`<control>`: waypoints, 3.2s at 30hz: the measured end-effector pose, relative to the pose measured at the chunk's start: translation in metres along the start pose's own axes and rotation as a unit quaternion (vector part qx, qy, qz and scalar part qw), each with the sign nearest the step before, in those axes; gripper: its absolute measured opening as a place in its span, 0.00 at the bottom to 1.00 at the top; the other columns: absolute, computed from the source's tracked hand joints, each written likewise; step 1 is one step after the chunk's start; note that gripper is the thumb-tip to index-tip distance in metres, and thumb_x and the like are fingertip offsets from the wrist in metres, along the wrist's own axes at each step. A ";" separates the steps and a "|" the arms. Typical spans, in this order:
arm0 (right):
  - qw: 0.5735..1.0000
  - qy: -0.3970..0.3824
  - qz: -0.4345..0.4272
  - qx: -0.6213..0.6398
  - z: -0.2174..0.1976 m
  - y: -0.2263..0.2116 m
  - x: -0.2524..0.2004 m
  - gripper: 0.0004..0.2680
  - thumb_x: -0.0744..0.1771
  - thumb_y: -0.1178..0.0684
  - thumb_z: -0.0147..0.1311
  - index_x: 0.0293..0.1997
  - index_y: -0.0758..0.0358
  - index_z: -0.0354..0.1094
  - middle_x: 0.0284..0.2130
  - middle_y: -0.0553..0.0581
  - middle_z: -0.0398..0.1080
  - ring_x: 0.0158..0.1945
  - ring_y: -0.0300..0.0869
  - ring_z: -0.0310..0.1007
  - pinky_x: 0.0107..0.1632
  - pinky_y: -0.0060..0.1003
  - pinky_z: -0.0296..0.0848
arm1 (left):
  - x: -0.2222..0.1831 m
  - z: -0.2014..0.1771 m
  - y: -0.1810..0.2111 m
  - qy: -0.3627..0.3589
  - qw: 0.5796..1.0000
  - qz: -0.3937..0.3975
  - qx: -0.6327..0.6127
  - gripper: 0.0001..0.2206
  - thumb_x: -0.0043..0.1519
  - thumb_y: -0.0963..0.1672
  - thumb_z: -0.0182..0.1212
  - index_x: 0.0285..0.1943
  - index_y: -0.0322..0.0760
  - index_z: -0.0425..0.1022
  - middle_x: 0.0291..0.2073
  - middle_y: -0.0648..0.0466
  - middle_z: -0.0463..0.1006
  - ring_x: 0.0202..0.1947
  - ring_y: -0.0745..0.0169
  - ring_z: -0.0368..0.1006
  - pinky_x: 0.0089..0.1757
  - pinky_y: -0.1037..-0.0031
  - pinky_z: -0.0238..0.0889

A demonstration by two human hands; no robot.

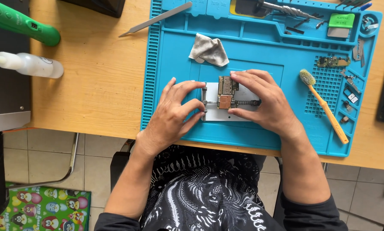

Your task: Securing a mobile phone motherboard into a specialized spring-loaded repair holder on a workbench.

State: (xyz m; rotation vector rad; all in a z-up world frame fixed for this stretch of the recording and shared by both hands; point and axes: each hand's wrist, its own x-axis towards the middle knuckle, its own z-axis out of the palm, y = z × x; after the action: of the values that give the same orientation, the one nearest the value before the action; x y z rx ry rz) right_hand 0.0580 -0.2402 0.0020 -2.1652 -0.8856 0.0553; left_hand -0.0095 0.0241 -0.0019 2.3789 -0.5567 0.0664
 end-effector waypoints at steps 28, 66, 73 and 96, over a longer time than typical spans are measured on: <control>1.000 0.015 0.009 0.016 0.004 -0.002 -0.005 0.29 0.60 0.48 0.73 0.69 0.58 0.65 0.61 0.56 0.70 0.63 0.55 0.65 0.65 0.52 0.64 | 0.018 -0.005 0.010 -0.008 0.999 -0.034 -0.012 0.49 0.47 0.57 0.80 0.78 0.48 0.57 0.69 0.50 0.62 0.67 0.47 0.60 0.67 0.47 0.42; 0.998 0.033 0.052 -0.004 -0.012 0.007 -0.042 0.04 0.66 0.60 0.65 0.42 0.59 0.77 0.39 0.55 0.76 0.47 0.51 0.73 0.54 0.47 0.70 | 0.036 0.014 -0.010 -0.001 1.000 0.027 0.006 0.38 0.50 0.50 0.77 0.70 0.41 0.65 0.55 0.51 0.70 0.64 0.49 0.65 0.67 0.50 0.49; 0.997 0.006 0.034 -0.072 -0.006 0.002 -0.040 0.08 0.68 0.59 0.59 0.52 0.51 0.76 0.41 0.51 0.70 0.43 0.46 0.67 0.56 0.45 0.62 | 0.036 0.007 -0.007 -0.010 1.000 0.012 -0.004 0.38 0.50 0.49 0.77 0.71 0.39 0.65 0.54 0.49 0.70 0.64 0.48 0.64 0.68 0.51 0.49; 0.990 -0.035 -0.030 -0.132 0.001 -0.017 0.005 0.29 0.59 0.46 0.71 0.68 0.54 0.64 0.62 0.56 0.65 0.63 0.52 0.64 0.62 0.49 0.59 | 0.033 0.010 -0.011 0.013 1.000 0.010 0.007 0.38 0.48 0.50 0.80 0.68 0.40 0.67 0.49 0.50 0.69 0.62 0.47 0.66 0.66 0.50 0.53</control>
State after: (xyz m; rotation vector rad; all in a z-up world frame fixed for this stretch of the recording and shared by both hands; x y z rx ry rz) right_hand 0.0510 -0.2285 0.0139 -2.3904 -1.0485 -0.0163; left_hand 0.0235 0.0128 -0.0099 2.3820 -0.5701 0.1117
